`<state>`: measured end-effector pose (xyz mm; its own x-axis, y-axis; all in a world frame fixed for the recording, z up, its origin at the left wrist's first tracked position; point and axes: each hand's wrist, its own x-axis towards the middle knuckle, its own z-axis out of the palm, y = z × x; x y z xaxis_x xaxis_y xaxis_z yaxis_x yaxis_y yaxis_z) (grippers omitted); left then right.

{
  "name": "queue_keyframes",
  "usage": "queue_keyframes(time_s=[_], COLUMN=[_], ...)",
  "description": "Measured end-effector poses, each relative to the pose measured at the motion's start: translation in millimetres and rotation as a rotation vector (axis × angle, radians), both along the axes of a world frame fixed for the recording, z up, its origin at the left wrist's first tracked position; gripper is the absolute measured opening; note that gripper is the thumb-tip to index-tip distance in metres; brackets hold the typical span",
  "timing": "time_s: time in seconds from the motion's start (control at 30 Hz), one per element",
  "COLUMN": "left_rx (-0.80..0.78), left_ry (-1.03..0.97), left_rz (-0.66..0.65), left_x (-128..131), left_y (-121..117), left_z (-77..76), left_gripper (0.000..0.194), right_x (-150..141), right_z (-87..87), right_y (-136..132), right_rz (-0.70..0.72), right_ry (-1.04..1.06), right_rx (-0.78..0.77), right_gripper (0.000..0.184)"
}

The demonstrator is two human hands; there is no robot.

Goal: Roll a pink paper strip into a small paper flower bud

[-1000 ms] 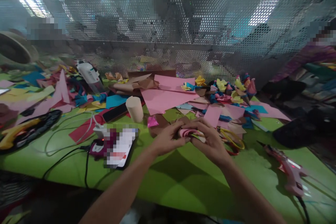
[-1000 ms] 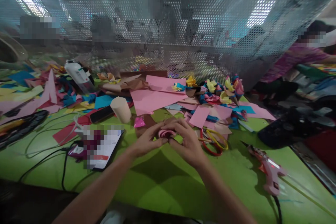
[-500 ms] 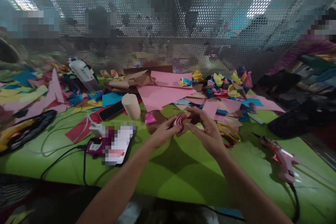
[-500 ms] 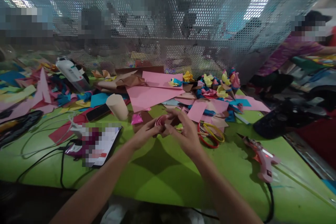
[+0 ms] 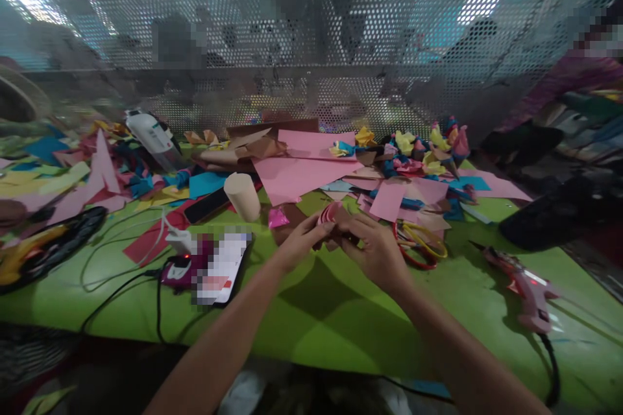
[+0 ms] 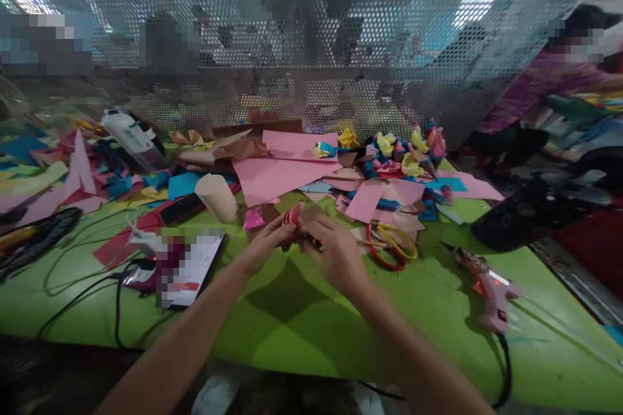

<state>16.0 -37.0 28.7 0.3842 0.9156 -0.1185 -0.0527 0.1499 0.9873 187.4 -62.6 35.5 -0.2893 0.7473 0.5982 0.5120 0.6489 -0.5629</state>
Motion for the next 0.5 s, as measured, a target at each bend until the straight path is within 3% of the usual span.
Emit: queue_keyframes(time_s=[0.3, 0.5], left_rx=[-0.029, -0.012], left_ry=[0.008, 0.0], left_rz=[0.016, 0.002], left_x=[-3.9, -2.9], left_y=[2.9, 2.0], left_z=[-6.0, -3.9], left_gripper=[0.068, 0.057], right_x=[4.0, 5.3], right_z=[2.1, -1.5], right_y=[4.7, 4.7], right_rz=[0.049, 0.008], right_ry=[0.065, -0.061], right_rx=[-0.048, 0.064], right_gripper=[0.014, 0.015])
